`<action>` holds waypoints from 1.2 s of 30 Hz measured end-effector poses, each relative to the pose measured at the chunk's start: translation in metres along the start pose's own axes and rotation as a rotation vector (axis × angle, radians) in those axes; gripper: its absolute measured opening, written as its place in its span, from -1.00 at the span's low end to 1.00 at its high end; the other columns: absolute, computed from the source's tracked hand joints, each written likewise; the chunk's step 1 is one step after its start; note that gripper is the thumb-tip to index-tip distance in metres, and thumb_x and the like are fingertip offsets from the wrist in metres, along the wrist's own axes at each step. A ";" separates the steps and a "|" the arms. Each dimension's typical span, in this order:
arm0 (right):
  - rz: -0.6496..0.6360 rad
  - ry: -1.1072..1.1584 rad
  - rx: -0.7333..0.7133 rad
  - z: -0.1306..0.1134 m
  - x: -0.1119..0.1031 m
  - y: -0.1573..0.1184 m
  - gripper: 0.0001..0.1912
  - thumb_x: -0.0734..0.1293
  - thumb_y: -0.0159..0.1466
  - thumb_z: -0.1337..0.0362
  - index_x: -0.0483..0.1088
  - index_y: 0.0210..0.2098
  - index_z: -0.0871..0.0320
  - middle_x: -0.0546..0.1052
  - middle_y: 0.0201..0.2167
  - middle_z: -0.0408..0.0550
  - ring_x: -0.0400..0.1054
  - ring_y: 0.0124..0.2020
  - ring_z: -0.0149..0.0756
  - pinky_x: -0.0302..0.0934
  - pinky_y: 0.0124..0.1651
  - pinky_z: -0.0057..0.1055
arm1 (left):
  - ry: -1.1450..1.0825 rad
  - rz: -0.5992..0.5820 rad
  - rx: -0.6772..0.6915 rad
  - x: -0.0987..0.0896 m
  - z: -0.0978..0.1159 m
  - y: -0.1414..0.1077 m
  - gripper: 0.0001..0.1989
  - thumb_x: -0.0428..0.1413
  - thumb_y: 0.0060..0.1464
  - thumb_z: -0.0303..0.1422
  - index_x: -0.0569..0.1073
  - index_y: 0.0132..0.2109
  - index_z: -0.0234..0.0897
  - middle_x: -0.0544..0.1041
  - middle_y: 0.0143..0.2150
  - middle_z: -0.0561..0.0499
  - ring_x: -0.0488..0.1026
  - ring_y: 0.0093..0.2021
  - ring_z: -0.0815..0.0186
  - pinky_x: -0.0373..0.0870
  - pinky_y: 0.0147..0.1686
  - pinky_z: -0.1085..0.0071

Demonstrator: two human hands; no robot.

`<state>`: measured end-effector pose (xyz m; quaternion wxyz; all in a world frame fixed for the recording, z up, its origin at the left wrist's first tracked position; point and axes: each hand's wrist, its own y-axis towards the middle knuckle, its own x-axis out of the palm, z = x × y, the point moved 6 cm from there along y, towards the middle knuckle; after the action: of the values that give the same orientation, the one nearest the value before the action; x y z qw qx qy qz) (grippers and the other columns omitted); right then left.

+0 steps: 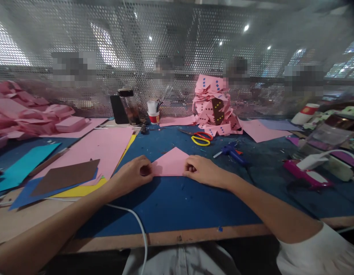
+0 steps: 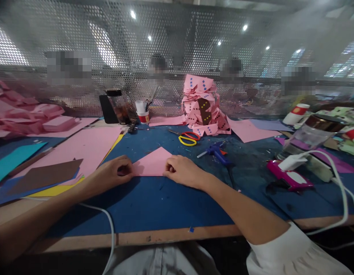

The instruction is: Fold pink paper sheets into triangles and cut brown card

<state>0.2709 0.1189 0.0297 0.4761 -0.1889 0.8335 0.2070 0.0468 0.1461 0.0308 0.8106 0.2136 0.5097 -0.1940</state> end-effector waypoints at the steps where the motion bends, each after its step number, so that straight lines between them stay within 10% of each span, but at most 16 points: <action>1: 0.001 0.000 -0.001 0.000 0.000 0.000 -0.92 0.38 0.28 0.28 0.42 -0.33 0.16 0.49 -0.29 -0.10 0.32 -0.27 -0.35 0.13 -0.21 -0.44 | -0.002 -0.009 -0.002 0.000 -0.001 0.000 -0.89 0.08 0.04 -0.30 0.43 -0.37 -0.23 0.47 -0.30 0.03 0.42 -0.32 0.28 0.31 -0.28 0.40; 36: -0.005 -0.011 0.016 0.002 0.001 0.002 -0.89 0.37 0.28 0.25 0.41 -0.34 0.15 0.49 -0.30 -0.08 0.32 -0.29 -0.33 0.14 -0.25 -0.41 | 0.007 -0.039 0.000 -0.007 -0.004 -0.001 -0.86 0.07 0.00 -0.29 0.46 -0.37 -0.24 0.48 -0.31 0.01 0.42 -0.31 0.26 0.31 -0.27 0.37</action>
<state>0.2709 0.1211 0.0280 0.4827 -0.1859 0.8321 0.2002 0.0406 0.1478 0.0351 0.8048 0.2042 0.5167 -0.2087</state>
